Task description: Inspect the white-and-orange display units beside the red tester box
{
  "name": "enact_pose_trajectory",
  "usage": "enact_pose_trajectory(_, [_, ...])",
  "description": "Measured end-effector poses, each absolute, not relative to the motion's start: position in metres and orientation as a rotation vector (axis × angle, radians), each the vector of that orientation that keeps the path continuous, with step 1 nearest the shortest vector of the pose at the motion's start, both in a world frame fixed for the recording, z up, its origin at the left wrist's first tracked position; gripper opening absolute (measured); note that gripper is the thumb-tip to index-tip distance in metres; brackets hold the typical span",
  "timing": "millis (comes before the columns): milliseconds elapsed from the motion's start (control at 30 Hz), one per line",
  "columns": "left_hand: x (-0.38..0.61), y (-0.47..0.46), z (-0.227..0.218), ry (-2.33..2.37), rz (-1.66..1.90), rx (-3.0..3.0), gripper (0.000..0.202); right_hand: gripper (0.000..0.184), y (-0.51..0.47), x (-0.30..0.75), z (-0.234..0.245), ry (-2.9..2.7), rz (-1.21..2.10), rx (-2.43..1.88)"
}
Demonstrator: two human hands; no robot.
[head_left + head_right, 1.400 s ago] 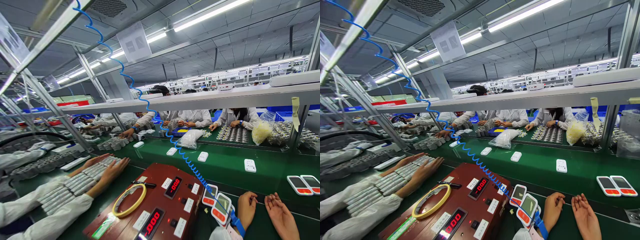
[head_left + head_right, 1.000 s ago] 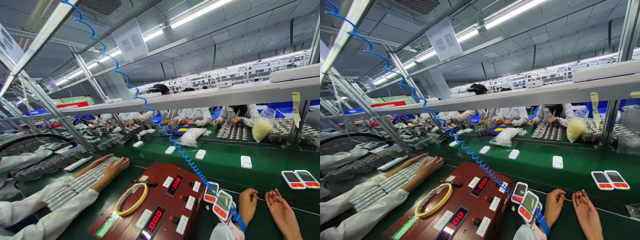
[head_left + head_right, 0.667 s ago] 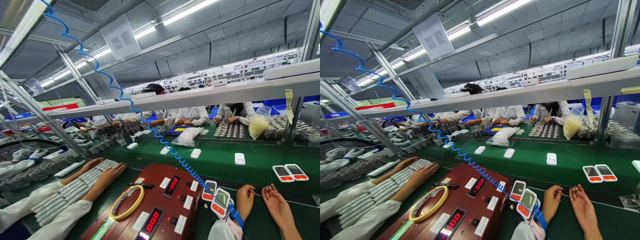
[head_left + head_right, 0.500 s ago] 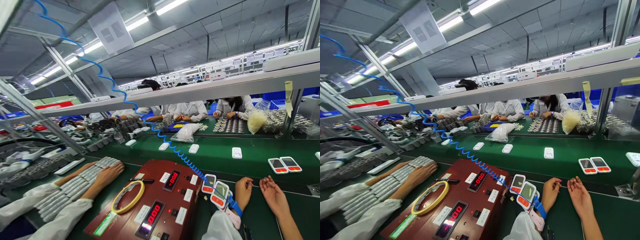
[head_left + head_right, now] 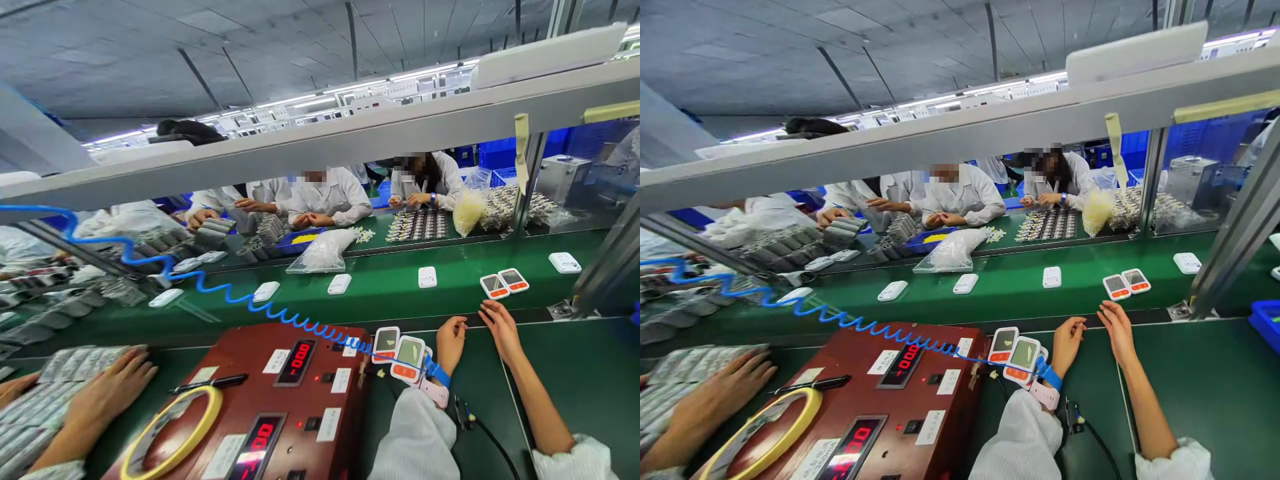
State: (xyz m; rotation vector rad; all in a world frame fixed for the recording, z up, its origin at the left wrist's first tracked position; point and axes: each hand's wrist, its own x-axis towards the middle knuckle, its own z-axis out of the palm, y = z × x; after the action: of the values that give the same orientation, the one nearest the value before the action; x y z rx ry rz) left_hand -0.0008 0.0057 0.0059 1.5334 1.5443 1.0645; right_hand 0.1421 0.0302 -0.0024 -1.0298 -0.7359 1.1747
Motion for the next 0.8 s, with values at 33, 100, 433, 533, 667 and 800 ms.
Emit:
enact_pose_trajectory(33, [-0.001, 0.006, 0.006, 1.54, 1.061, 1.527, 0.025, 0.042, 0.036, 0.148, -0.002, -0.78, 1.085, -1.113])
enact_pose_trajectory(100, [-0.001, 0.006, 0.005, 1.531, 1.063, 1.524, 0.025, 0.045, 0.051, 0.165, 0.001, -0.863, 0.881, -1.298])
enact_pose_trajectory(433, [-0.004, 0.006, 0.002, 1.504, 1.069, 1.512, 0.025, 0.054, 0.11, 0.19, 0.004, -1.123, 0.456, -1.722])
enact_pose_trajectory(533, [-0.005, 0.006, 0.002, 1.491, 1.063, 1.51, 0.025, 0.046, 0.111, 0.194, 0.007, -1.308, 0.587, -1.535])
enact_pose_trajectory(667, [-0.006, 0.007, 0.0, 1.499, 1.052, 1.496, 0.026, 0.047, 0.099, 0.205, 0.02, -1.293, 0.673, -1.379])
enact_pose_trajectory(800, [-0.008, 0.008, -0.003, 1.499, 1.064, 1.497, 0.024, 0.056, 0.06, 0.213, 0.046, -1.148, 0.824, -1.233])
